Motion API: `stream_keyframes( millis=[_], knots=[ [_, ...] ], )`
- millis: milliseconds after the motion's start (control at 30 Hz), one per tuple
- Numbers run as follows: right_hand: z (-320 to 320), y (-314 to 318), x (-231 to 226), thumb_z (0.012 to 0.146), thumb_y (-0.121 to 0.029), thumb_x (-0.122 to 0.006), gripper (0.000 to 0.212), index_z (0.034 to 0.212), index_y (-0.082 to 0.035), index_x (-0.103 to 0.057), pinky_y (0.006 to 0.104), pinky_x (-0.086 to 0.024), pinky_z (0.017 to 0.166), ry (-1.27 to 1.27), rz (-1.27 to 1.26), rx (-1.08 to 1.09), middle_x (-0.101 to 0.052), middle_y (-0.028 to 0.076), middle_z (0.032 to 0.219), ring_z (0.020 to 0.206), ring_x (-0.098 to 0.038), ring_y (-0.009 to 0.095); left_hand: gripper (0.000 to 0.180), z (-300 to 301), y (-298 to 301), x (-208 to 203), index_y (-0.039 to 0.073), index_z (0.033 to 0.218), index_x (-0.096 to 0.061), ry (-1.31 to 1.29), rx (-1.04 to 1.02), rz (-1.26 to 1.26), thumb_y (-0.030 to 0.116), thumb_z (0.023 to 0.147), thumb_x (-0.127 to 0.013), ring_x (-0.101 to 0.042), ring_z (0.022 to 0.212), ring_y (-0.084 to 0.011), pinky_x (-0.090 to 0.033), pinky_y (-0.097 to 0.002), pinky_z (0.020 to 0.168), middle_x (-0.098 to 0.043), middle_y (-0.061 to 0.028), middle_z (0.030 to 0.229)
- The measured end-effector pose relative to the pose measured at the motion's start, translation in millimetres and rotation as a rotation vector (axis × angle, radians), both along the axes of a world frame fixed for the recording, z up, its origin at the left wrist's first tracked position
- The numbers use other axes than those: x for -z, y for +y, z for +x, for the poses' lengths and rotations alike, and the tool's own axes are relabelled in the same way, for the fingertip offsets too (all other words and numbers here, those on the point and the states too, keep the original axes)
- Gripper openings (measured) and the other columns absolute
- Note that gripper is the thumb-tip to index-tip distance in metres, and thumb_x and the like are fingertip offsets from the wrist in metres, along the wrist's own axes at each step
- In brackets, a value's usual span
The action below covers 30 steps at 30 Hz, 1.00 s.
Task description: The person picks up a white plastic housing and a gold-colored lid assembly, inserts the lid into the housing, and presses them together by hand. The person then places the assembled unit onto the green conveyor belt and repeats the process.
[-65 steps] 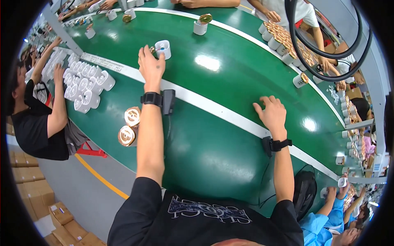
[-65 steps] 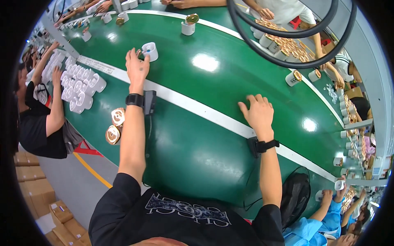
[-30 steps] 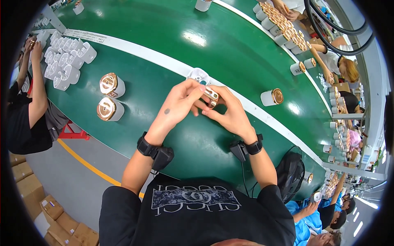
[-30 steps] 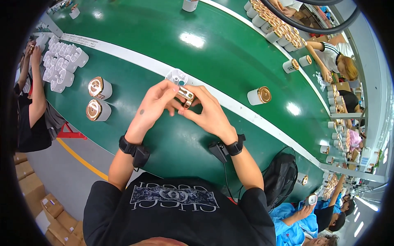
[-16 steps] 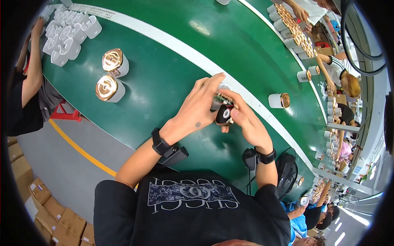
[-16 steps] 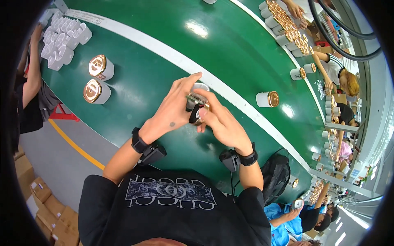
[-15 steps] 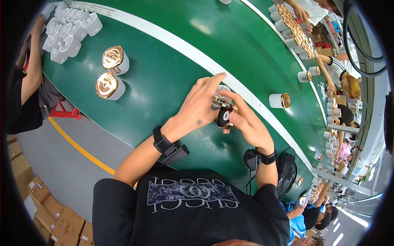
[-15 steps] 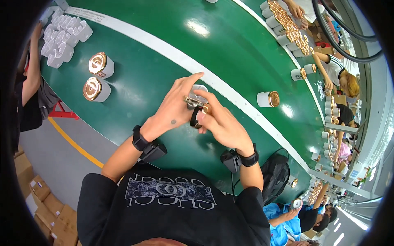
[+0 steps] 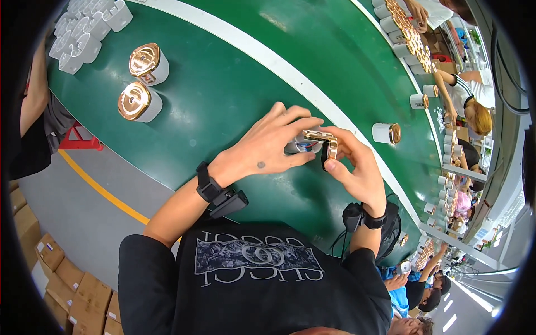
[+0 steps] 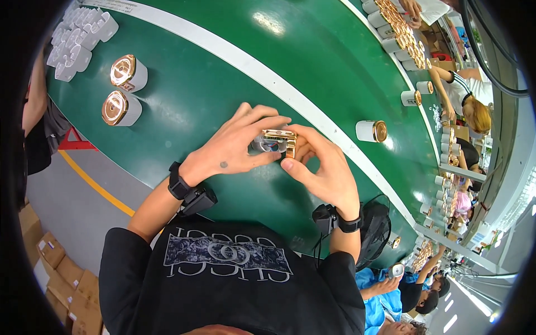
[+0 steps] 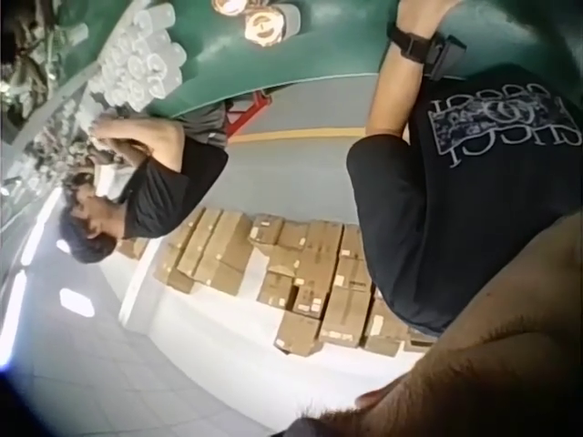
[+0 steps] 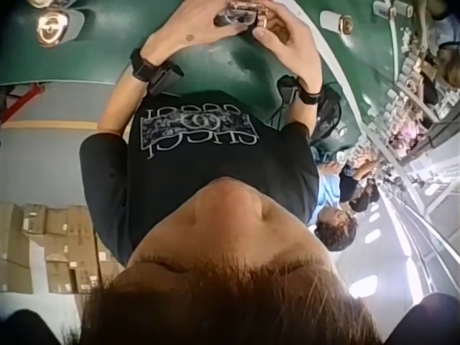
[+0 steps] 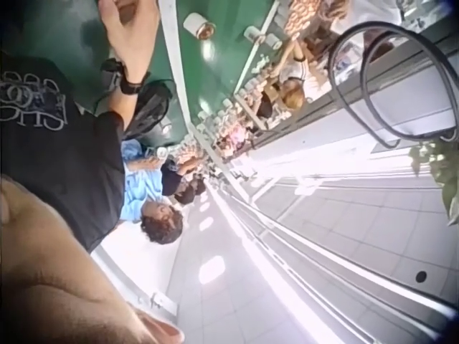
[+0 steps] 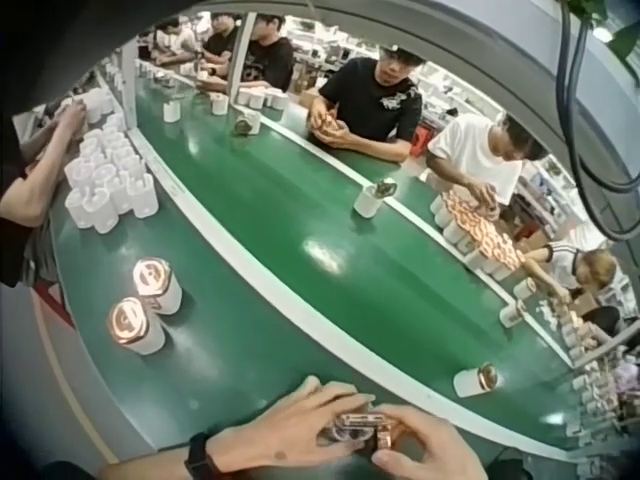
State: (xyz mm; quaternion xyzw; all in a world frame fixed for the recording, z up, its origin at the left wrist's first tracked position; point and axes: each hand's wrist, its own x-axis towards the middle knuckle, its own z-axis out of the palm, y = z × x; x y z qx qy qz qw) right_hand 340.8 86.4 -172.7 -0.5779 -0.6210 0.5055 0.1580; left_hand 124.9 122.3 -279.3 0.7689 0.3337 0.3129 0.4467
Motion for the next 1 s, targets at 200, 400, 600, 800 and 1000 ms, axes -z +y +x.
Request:
stream_keyframes(
  millis=[200,400,600,800,1000],
  knots=[
    [-5.4,1.4,1.1,0.091,-0.022,-0.075,0.06,0.143,0.003,-0.055,0.031,-0.052,0.089,-0.065,0.105,-0.052,-0.07,0.008,0.115,0.094,-0.065,0.014,0.066,7.0,-5.1,0.6,0.012,0.144,-0.059,-0.097,0.037,-0.134,0.028,0.084,-0.082,-0.064,0.099,-0.0257,-0.054,-0.0378,0.089,-0.068,-0.0098,0.118],
    [2.2,-1.0,8.9,0.091,-0.023,-0.076,0.062,0.143,0.002,-0.055,0.0315,-0.052,0.09,-0.014,0.078,-0.004,-0.07,0.008,0.116,0.094,-0.065,0.014,0.063,0.3,-1.1,-23.4,0.012,0.139,-0.062,-0.006,0.067,-0.516,0.036,0.084,-0.079,-0.071,0.102,-0.0367,-0.057,-0.0447,0.09,-0.074,-0.0145,0.115],
    [3.7,-5.5,12.2,0.09,-0.022,-0.076,0.062,0.143,0.002,-0.055,0.032,-0.052,0.09,0.05,0.006,-0.002,-0.07,0.008,0.117,0.095,-0.066,0.015,0.06,-2.8,-13.2,-13.5,0.01,0.144,-0.058,-0.065,0.065,-0.516,0.029,0.09,-0.074,-0.072,0.097,-0.0351,-0.059,-0.0432,0.086,-0.07,-0.0156,0.126],
    [-5.9,-8.8,8.2,0.083,-0.017,-0.08,0.064,0.141,0.0,-0.059,0.0329,-0.053,0.084,-0.122,0.125,-0.027,-0.068,0.008,0.106,0.088,-0.064,0.018,0.055,-0.5,-16.9,-6.0,0.01,0.153,-0.05,-0.31,0.161,-0.72,0.007,0.099,-0.06,-0.072,0.075,-0.0182,-0.057,-0.0301,0.062,-0.071,-0.0117,0.122],
    [-15.5,-18.6,-2.2,0.072,-0.012,-0.086,0.068,0.136,-0.007,-0.065,0.0357,-0.054,0.075,-0.413,0.331,-0.131,-0.06,0.009,0.098,0.084,-0.063,0.024,0.054,-4.6,-14.8,-5.6,0.007,0.154,-0.047,-0.322,0.26,-0.921,0.01,0.1,-0.057,-0.074,0.087,-0.0201,-0.06,-0.0313,0.067,-0.062,-0.013,0.134]
  ],
)
